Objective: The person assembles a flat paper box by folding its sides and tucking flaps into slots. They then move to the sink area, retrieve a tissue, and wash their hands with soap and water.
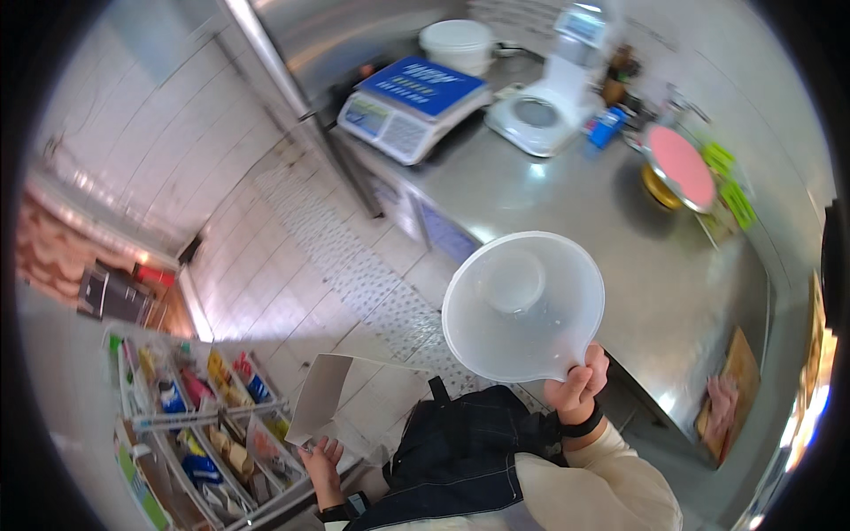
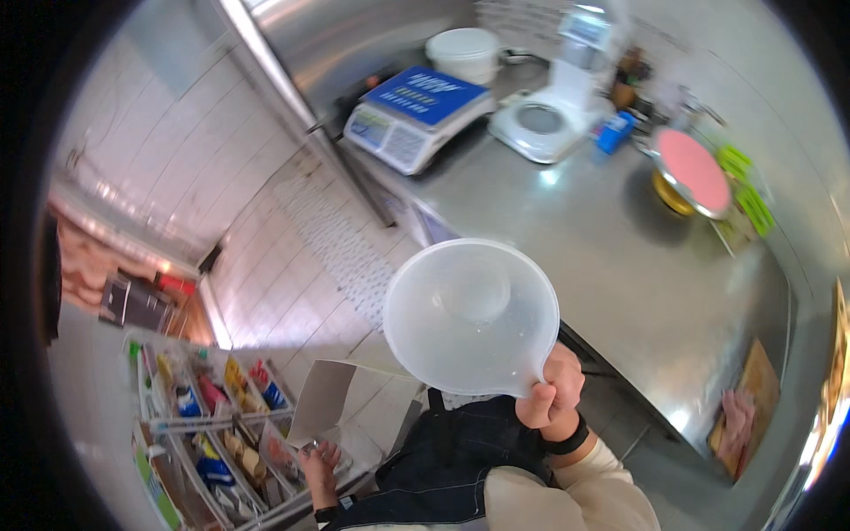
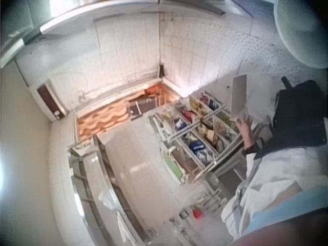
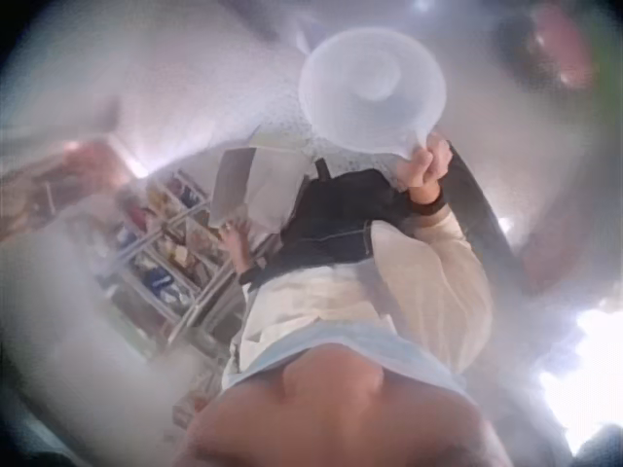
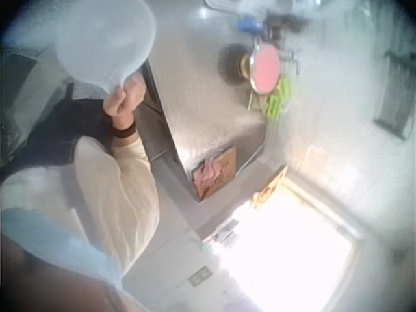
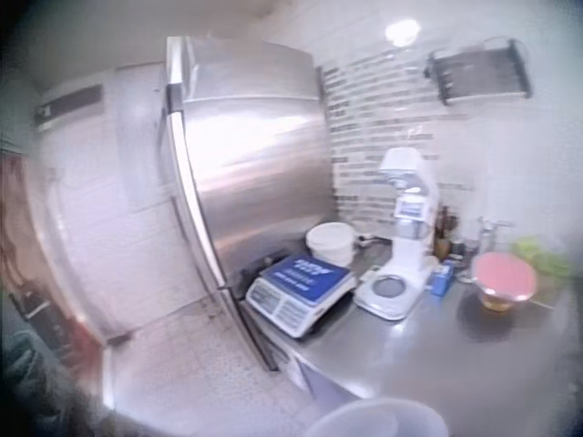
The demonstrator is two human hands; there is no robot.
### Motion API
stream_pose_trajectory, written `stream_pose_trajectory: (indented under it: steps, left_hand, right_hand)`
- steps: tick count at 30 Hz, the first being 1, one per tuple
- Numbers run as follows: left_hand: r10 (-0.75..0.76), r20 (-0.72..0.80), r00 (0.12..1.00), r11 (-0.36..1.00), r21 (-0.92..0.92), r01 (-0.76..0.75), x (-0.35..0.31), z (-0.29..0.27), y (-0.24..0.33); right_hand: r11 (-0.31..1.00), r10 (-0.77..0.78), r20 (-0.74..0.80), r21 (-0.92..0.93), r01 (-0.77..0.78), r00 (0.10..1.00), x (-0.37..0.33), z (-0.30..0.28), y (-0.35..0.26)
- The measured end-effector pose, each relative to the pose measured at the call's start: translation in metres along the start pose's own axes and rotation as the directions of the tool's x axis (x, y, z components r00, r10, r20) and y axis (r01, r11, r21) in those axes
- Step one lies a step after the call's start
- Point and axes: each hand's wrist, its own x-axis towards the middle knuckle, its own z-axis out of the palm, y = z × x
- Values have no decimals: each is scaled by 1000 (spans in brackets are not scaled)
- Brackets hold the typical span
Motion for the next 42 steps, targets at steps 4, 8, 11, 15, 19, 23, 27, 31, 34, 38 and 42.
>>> stream_pose_trajectory:
  steps: [4, 8, 11, 15, 19, 23, 27, 31, 34, 38, 42]
  left_hand:
    - [-18, -253, 967, 987, -161, -24, -8, -15, 5]
    - [-18, -251, 968, 951, -303, -61, 23, -41, 5]
    - [-48, -276, 960, 932, -359, -57, 59, -35, 28]
    - [-41, -310, 950, 943, -327, -66, 71, -32, 56]
    - [-72, -433, 899, 902, -413, -127, 50, -45, 16]
    - [76, -589, 805, 896, -314, -315, 1, -12, -14]
    - [-14, -848, 531, 955, -168, -243, -78, 25, -69]
    - [-245, -945, 217, 961, -266, -71, -156, 101, -109]
    - [-403, -912, 74, 903, -409, -131, -213, 160, -107]
    - [-478, -875, -81, 871, -460, -173, -254, 238, -140]
    - [-726, -628, -279, 647, -487, -587, -279, 280, -143]
  right_hand:
    - [997, -53, 168, 72, 41, 984, 42, 85, 33]
    - [989, -91, 213, 131, 64, 973, 64, 174, 49]
    - [979, -145, 148, 167, 120, 978, 69, 239, 29]
    - [930, -146, 248, 364, 47, 958, 75, 295, 21]
    - [916, -52, 371, 387, -103, 927, 63, 354, 21]
    - [672, 227, 665, 421, -609, 711, 44, 382, 31]
    - [549, 9, 919, 324, -771, 393, 17, 423, 22]
    - [456, -131, 988, 138, -879, 87, -25, 458, 4]
    - [461, -325, 938, 49, -886, -117, -60, 471, -8]
    - [549, -567, 771, 91, -831, -290, -115, 447, -64]
    - [569, -768, 522, 290, -769, -371, -182, 402, -127]
